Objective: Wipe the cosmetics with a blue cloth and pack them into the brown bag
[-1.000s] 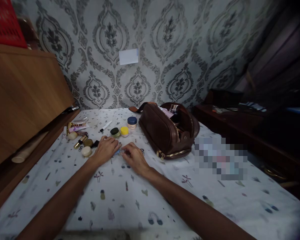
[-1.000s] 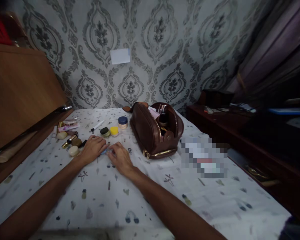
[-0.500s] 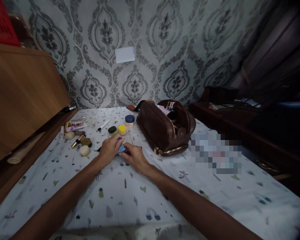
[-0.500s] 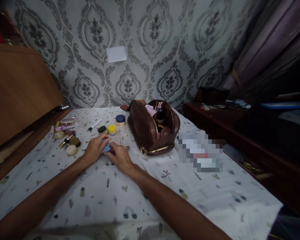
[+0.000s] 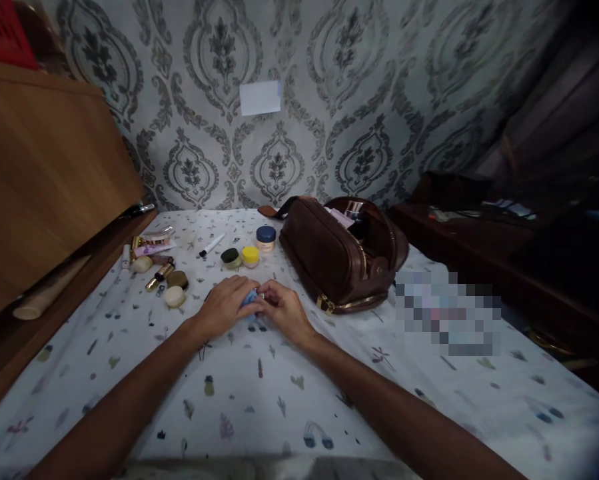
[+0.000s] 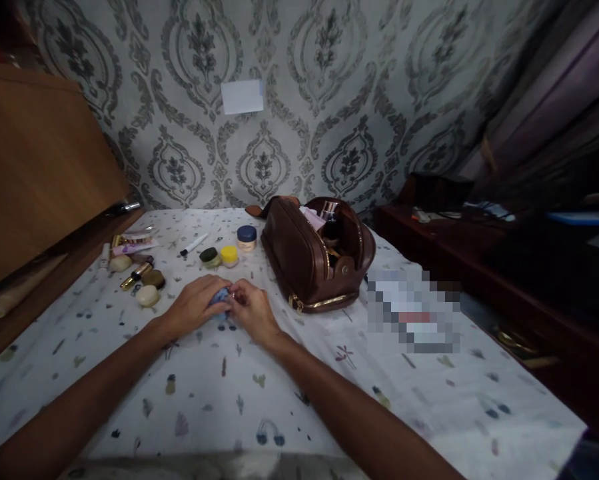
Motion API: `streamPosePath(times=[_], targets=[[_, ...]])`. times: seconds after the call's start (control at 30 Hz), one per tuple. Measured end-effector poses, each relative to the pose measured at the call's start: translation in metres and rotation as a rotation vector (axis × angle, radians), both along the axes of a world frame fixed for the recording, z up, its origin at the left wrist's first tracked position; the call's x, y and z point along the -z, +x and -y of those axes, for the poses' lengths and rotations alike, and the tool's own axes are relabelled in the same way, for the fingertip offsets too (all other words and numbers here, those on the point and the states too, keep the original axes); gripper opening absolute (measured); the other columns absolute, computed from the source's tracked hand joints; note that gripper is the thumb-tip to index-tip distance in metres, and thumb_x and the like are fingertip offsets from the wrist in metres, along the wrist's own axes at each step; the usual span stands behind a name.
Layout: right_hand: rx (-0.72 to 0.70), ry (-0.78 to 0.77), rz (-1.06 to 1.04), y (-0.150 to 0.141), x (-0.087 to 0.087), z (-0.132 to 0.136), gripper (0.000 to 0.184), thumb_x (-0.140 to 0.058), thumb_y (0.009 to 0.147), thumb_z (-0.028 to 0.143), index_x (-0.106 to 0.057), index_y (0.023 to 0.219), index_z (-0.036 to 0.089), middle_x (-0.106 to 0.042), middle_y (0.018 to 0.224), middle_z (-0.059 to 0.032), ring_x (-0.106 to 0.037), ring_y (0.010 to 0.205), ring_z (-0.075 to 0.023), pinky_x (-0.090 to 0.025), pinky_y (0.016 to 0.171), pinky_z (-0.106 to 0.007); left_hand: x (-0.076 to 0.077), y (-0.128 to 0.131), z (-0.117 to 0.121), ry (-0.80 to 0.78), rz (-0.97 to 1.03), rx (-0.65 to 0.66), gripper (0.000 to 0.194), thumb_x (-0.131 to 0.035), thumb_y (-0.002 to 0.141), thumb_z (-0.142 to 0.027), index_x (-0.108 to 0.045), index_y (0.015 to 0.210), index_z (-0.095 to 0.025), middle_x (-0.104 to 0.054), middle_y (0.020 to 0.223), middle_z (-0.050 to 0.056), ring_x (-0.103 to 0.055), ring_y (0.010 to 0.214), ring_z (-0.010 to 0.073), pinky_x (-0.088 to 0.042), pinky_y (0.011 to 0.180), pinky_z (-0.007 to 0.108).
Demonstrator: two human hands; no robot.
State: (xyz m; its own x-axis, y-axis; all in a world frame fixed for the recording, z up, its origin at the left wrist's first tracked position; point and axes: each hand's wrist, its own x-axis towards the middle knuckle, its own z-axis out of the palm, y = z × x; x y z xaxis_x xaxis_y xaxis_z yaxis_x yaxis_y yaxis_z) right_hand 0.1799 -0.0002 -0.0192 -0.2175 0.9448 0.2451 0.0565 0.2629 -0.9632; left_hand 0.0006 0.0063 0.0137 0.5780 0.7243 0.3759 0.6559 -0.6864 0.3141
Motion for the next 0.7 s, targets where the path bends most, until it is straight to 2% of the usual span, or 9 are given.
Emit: streamPosePath(times=[0.1,0.33,0.53,0.7], targets=[[0.001,-0.001,-0.049,0.000,-0.002,0.000,0.022,-0.070,0.076,0.038,-0.059,0.078,0.019,-0.059,0.061,0.0043,-0.054,0.055,-0.0115,-0.044,0.055,-0.023,0.003,-0.004,-0.004,0.000,-0.068,0.054,0.040,-0.053,0.091,-0.056,-0.059,0.110,-0.021,-0.065,0.102,0.006,-0.060,0.096,0.0230,-0.047,0.083,0.033],[0.005,-0.038,-0.062,0.001,-0.008,0.001,0.028,-0.073,0.076,0.045,-0.063,0.080,0.019,-0.061,0.062,0.0026,-0.056,0.052,-0.0118,-0.044,0.052,-0.024,0.008,-0.013,-0.011,0.005,-0.086,0.014,0.029,-0.053,0.095,-0.044,-0.057,0.113,-0.022,-0.065,0.106,0.006,-0.061,0.100,0.0228,-0.048,0.084,0.033],[0.049,-0.075,-0.114,0.004,-0.010,-0.001,0.036,-0.074,0.073,0.052,-0.062,0.079,0.019,-0.058,0.058,0.0043,-0.050,0.047,-0.0093,-0.035,0.041,-0.021,0.011,-0.017,-0.014,0.014,-0.079,-0.016,0.026,-0.051,0.094,-0.039,-0.056,0.113,-0.022,-0.066,0.111,0.007,-0.062,0.102,0.0224,-0.049,0.085,0.032],[0.112,-0.109,-0.230,0.007,-0.011,-0.006,0.042,-0.078,0.067,0.056,-0.061,0.077,0.018,-0.059,0.060,0.0037,-0.048,0.045,-0.0077,-0.033,0.041,-0.020,0.012,-0.021,-0.017,0.005,-0.075,-0.044,0.022,-0.052,0.092,-0.032,-0.057,0.111,-0.023,-0.066,0.110,0.007,-0.063,0.101,0.0222,-0.050,0.085,0.032]])
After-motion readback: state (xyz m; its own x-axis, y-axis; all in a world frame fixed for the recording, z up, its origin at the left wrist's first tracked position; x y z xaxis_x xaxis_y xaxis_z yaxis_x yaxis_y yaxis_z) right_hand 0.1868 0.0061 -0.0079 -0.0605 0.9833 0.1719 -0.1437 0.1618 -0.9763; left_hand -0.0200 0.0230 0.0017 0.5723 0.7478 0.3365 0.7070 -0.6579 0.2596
